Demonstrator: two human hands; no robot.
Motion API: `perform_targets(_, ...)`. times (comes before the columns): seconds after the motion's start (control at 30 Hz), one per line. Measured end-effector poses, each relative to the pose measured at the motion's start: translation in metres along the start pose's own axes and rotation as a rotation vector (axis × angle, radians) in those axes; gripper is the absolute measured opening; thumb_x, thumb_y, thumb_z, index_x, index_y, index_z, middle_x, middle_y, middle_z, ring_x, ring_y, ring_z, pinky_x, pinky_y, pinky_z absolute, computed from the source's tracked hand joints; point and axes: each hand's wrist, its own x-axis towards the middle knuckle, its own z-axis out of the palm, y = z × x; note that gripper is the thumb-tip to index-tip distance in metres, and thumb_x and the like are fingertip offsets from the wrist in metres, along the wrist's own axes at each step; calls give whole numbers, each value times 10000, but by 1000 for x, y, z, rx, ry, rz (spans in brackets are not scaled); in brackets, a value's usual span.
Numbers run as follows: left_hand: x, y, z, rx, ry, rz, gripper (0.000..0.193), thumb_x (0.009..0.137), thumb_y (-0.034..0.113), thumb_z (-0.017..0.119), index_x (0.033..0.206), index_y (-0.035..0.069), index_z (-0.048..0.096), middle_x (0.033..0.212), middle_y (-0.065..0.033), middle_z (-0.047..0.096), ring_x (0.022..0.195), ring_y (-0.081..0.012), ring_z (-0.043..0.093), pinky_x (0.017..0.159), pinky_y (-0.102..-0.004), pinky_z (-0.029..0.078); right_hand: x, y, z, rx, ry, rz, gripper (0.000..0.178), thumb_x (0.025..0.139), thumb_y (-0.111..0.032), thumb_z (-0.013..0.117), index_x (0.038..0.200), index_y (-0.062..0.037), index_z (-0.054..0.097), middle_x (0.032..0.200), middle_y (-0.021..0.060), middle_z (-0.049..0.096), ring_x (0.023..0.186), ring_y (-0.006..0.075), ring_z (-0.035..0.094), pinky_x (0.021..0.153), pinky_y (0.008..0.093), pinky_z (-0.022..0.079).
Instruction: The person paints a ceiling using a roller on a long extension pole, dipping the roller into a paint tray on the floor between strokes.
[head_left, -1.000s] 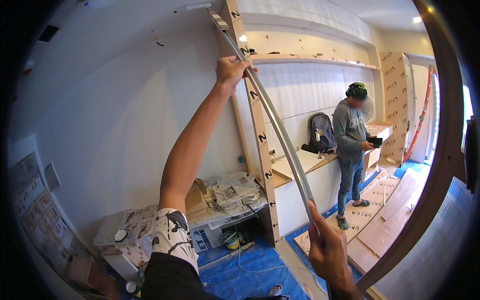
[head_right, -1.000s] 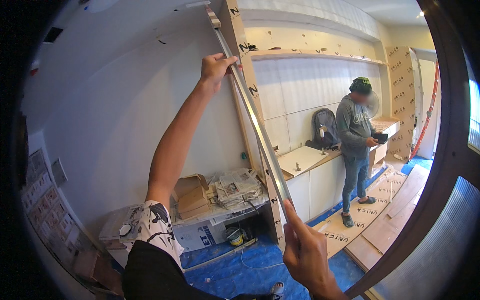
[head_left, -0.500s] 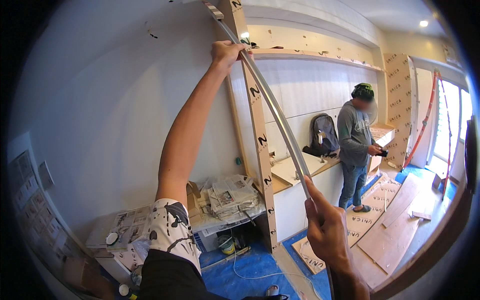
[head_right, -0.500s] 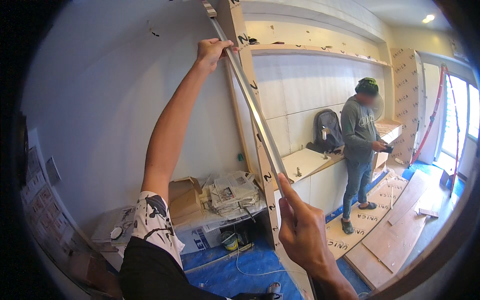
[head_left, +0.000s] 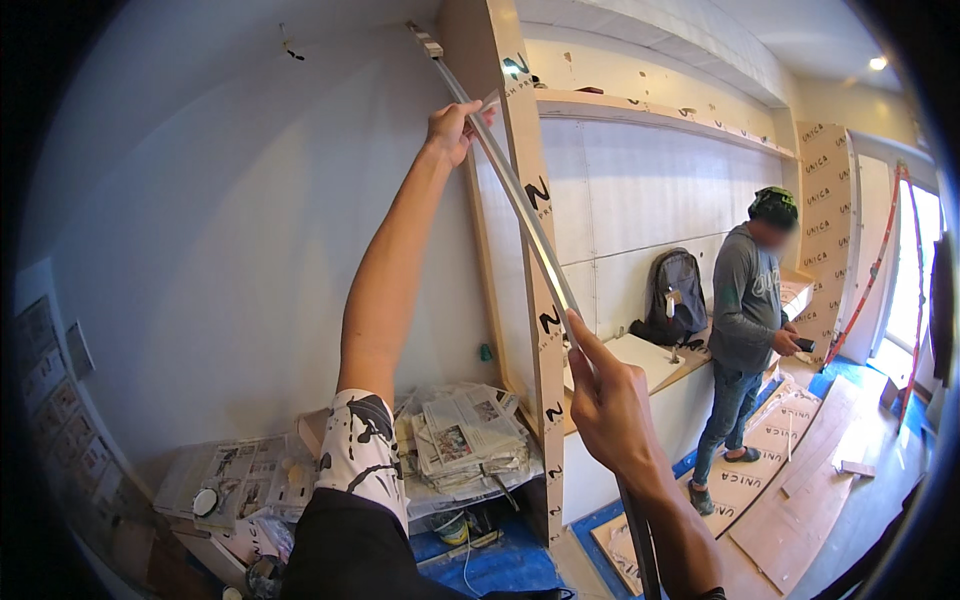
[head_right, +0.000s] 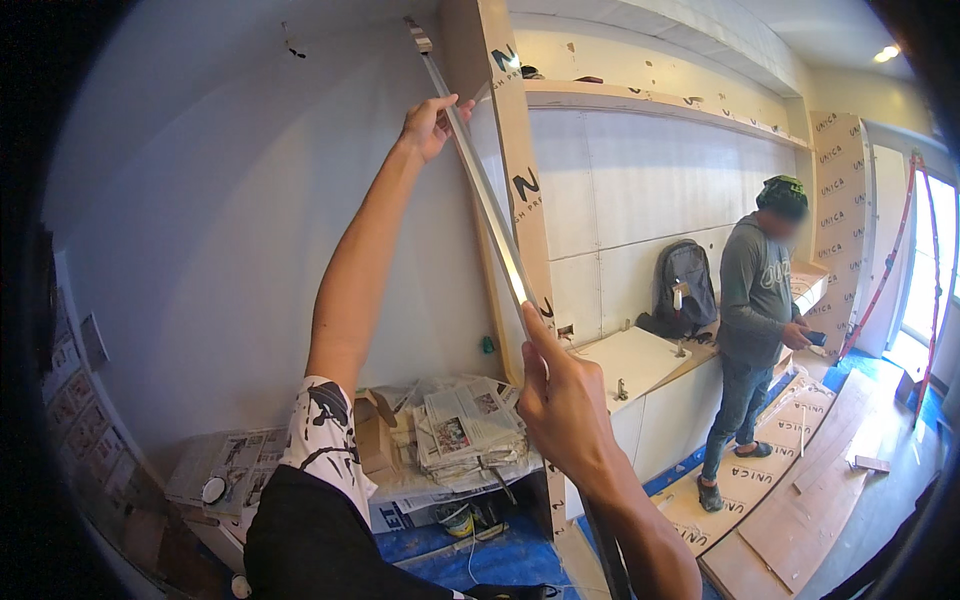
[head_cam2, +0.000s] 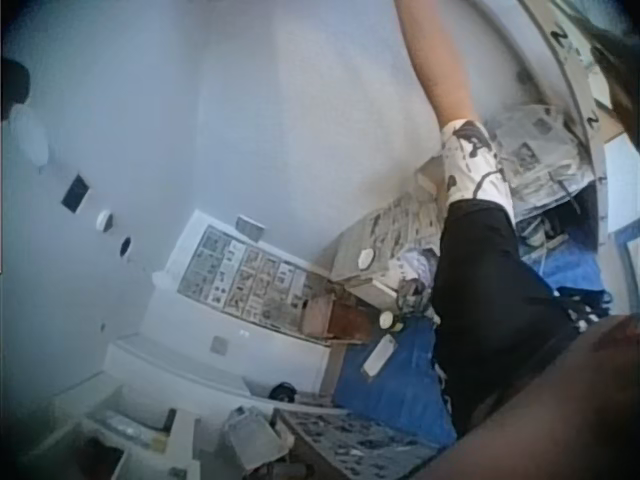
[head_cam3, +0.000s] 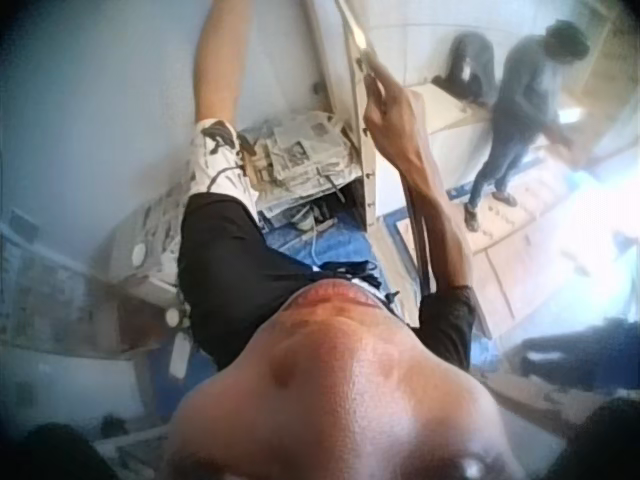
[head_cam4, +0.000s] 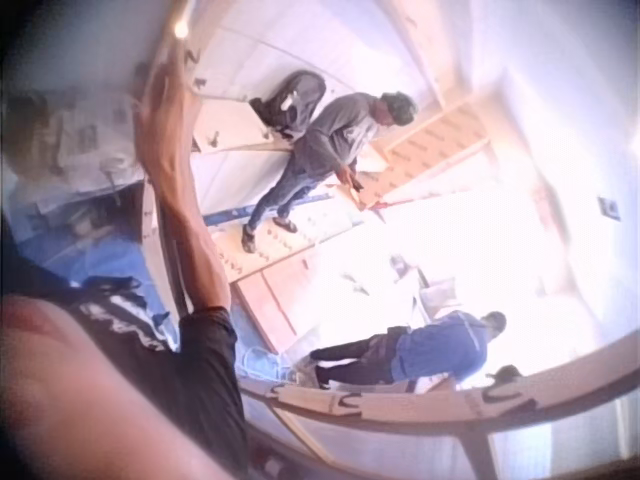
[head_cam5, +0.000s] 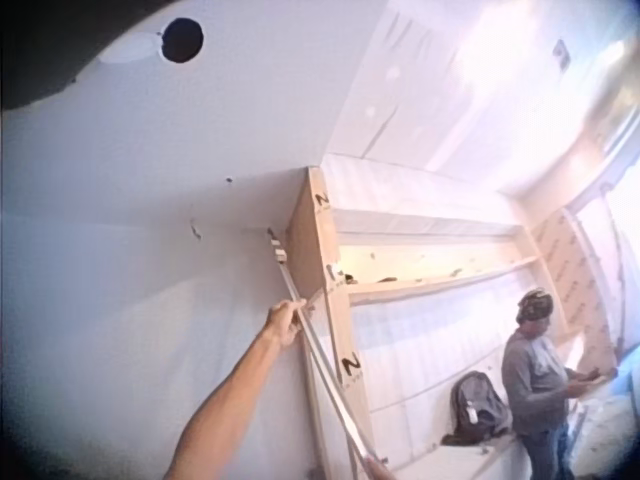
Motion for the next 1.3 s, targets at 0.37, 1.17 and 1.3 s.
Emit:
perform_targets(0.37,8,-20,-2,14,-177,78,122,820,-2,583,901,50,508,937,-117,626,1050,-263,648,851,-345,538,16,28,-4,-32,17,-9,419,945,-63,522,1364,-73,503,564,212,467,441,198,436,488,318,388)
perform_targets(1.17,-259,156,187,235,-352,184,313,875,128,568,1149,-22,553,1047,-105,649,1076,-205,636,920,-334,487,-271,-111,-159,74,170,-54,396,930,29,523,1321,-22,552,665,55,505,560,70,366,490,257,338)
perform_targets(1.3,-274,170,208,204,-362,174,299,881,117,566,1143,-27,554,1051,-106,643,1074,-204,635,914,-338,504,-285,-138,-178,-44,111,114,457,906,32,461,1358,-9,508,571,44,473,508,78,412,490,258,315)
